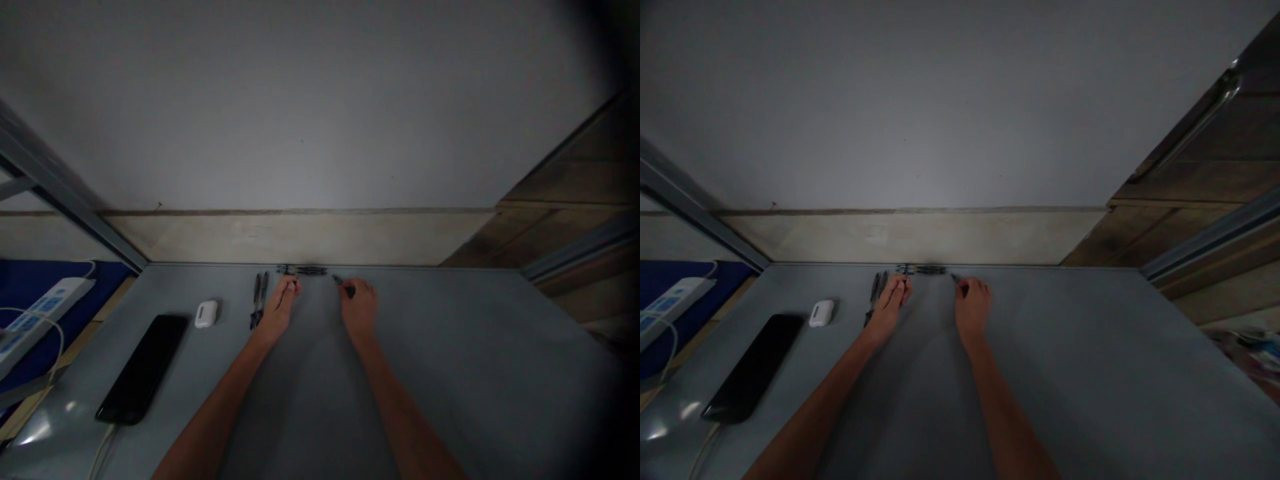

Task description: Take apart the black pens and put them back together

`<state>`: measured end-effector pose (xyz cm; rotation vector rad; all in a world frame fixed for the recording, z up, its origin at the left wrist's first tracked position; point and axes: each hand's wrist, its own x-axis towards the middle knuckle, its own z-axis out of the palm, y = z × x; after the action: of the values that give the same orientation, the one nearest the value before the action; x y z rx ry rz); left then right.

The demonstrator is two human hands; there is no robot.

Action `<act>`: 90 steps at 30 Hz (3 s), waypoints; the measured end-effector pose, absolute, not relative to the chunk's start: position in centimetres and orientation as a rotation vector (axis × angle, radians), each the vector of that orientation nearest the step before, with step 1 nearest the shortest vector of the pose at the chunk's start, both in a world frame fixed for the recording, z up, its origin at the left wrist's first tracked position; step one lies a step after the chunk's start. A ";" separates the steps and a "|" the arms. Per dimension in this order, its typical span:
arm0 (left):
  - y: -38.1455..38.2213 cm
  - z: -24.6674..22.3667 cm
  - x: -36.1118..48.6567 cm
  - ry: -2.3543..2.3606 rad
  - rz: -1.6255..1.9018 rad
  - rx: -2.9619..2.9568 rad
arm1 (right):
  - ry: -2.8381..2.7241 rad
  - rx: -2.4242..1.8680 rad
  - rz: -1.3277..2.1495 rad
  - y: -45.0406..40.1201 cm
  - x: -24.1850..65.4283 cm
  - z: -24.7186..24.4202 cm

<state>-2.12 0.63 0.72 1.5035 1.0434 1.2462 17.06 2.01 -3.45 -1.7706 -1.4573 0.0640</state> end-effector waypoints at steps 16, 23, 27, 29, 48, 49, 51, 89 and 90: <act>-0.5 0.0 -1.4 1.626 0.899 2.398 | -0.955 -0.988 1.000 1.0 15.6 -0.6; -0.5 -0.2 -1.5 1.798 0.872 2.432 | -1.045 -1.046 0.985 0.5 14.4 -1.0; -0.4 -0.3 -1.6 1.832 0.874 2.438 | -1.012 -1.050 0.945 0.7 14.5 -1.1; -0.4 -0.3 -1.6 1.833 0.871 2.441 | -1.039 -1.070 0.938 0.7 14.4 -1.1; -0.6 0.0 -1.7 1.813 0.883 2.404 | -1.133 -1.128 0.924 0.4 14.2 -0.2; -0.6 0.1 -1.7 1.810 0.879 2.405 | -1.133 -1.127 0.925 0.4 14.2 -0.2; -0.6 0.1 -1.7 1.800 0.873 2.413 | -1.132 -1.123 0.941 0.4 14.1 -0.3; -1.0 0.0 -1.2 1.561 0.664 2.699 | -1.606 -1.378 0.908 -0.3 14.0 -0.5; -1.0 -0.1 -1.3 1.589 0.653 2.702 | -1.614 -1.353 0.911 -0.3 14.0 -0.5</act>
<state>-1.28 -0.97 -0.09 2.7017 1.5888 0.6527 13.96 -0.30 -0.48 -1.3532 -1.6138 0.9107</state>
